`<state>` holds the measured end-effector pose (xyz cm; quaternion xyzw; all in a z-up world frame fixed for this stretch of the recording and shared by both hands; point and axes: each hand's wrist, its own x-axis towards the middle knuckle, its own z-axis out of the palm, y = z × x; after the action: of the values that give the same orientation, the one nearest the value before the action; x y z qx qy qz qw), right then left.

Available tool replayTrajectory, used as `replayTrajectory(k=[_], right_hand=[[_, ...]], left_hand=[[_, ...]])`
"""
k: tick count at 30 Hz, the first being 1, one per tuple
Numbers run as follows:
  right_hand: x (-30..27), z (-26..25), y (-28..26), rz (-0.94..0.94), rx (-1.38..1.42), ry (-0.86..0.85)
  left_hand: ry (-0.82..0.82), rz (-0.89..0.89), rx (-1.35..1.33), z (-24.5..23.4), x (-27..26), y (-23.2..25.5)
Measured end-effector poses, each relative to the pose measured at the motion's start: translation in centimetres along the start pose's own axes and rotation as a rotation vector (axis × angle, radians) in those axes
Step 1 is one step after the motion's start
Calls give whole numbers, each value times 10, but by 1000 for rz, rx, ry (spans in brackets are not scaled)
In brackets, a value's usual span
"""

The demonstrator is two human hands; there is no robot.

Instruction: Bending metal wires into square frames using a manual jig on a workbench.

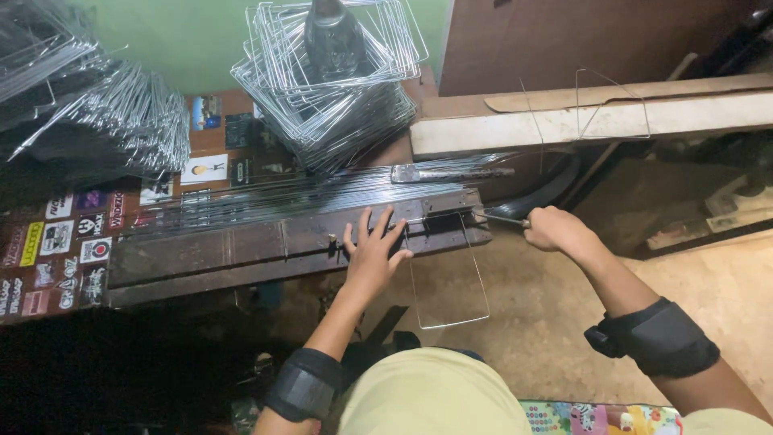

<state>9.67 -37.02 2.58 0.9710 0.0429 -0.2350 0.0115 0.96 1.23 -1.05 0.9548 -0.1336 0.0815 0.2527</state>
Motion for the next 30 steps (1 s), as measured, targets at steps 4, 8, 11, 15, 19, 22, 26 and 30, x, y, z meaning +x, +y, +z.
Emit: replayTrajectory(k=[4, 8, 11, 15, 19, 22, 26, 30], right_hand=[[-18, -22, -10, 0, 30, 144], [-20, -12, -16, -186, 326, -49], [-28, -5, -36, -308, 498, -184], [-37, 1, -64, -451, 570, -192], [-29, 23, -69, -508, 662, -181], [-26, 32, -67, -562, 769, -175], [-27, 38, -64, -561, 934, -185], [-43, 30, -73, -511, 980, 54]], left_hand=[[-24, 2, -18, -2, 1, 2], [-9, -3, -22, -5, -1, 4], [-6, 0, -27, -6, -1, 4], [-22, -6, -51, -7, 0, 5], [-21, -17, -82, -2, -1, 1], [-2, 1, -109, 0, -1, -1], [22, -62, -290, -6, 0, 4], [76, -106, -439, -32, 1, 21]])
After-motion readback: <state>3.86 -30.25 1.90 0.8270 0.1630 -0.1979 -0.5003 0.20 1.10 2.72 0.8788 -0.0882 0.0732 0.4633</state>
